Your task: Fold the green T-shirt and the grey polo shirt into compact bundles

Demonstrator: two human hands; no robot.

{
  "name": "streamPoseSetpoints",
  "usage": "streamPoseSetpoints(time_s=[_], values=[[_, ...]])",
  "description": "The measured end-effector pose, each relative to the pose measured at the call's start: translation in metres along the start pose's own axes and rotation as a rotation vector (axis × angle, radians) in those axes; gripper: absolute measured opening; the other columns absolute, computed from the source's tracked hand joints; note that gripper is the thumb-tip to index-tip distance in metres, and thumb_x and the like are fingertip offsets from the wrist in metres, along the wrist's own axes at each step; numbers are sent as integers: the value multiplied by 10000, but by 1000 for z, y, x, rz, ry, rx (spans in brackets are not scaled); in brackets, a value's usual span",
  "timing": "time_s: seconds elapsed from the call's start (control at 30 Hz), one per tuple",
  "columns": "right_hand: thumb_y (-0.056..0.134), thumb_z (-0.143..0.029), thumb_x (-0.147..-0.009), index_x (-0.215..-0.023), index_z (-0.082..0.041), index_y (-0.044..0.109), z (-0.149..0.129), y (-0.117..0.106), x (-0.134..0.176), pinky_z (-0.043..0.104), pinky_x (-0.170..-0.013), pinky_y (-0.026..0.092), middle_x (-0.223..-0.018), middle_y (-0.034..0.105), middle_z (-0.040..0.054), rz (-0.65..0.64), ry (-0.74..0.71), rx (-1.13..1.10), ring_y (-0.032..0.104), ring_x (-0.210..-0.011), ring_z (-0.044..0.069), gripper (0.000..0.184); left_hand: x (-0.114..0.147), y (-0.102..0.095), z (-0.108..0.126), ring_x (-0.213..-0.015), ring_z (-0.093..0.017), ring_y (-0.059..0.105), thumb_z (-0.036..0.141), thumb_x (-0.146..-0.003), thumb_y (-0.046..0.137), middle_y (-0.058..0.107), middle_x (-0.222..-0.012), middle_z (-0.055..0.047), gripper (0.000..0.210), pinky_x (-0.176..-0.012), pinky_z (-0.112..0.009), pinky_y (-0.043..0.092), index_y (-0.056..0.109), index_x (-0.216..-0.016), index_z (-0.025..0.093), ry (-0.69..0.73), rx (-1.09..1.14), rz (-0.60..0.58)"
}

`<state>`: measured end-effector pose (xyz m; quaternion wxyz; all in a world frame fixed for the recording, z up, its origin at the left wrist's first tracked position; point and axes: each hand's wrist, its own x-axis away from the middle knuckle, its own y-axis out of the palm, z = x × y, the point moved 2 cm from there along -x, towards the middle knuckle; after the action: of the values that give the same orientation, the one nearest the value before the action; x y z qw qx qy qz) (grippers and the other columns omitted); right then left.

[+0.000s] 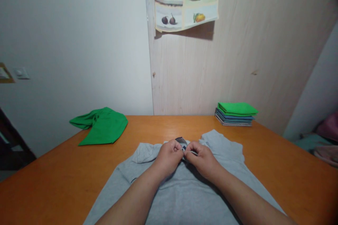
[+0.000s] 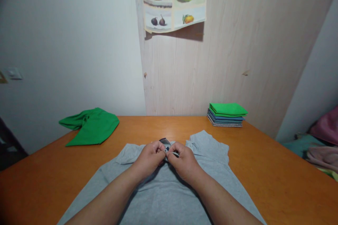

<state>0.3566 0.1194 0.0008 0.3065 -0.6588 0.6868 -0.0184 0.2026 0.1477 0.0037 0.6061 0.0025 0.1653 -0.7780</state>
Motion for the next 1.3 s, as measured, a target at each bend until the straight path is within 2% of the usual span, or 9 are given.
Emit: streamPoseSetpoints(time_s=[0.2,0.47,0.73,1.1,1.2,1.3], values=[[556,-318,-823,-719,-210,593,-3,1,1,263,-635,382,-693,616,-17,36,-11,23,546,-681,150,155,1,0,0,-525,-105,442,179,-753,584,522,-569,48,65,-527,-220,291,531,-721,196,47,28,-34],[558,-319,-837,-732,-213,590,-4,1,2,275,-644,378,-696,616,-14,56,14,62,549,-689,158,152,2,-1,2,-556,-116,453,197,-782,574,539,-592,41,85,-540,-226,291,523,-714,202,109,-109,11],[557,-315,-817,-703,-206,582,3,0,-2,270,-606,373,-673,601,-13,-40,23,-36,517,-658,151,160,2,1,1,-593,-121,475,156,-770,545,542,-621,48,74,-565,-229,299,518,-720,202,125,-211,43],[551,-315,-795,-682,-212,559,5,3,1,267,-595,353,-643,573,-21,29,68,-12,501,-640,148,153,4,-1,10,-656,-136,492,128,-806,531,557,-674,31,104,-608,-250,319,526,-729,197,262,-393,22],[545,-317,-788,-679,-209,569,7,2,-1,269,-606,362,-642,572,-20,70,83,-27,502,-638,147,155,6,1,12,-652,-133,504,143,-807,544,565,-679,28,90,-603,-247,337,527,-739,199,275,-348,-9],[540,-358,-785,-678,-204,587,8,-3,-5,273,-600,364,-646,567,-10,117,113,-63,503,-639,154,194,8,8,12,-608,-128,531,194,-822,551,564,-658,32,39,-570,-236,372,533,-787,200,172,-140,-68]])
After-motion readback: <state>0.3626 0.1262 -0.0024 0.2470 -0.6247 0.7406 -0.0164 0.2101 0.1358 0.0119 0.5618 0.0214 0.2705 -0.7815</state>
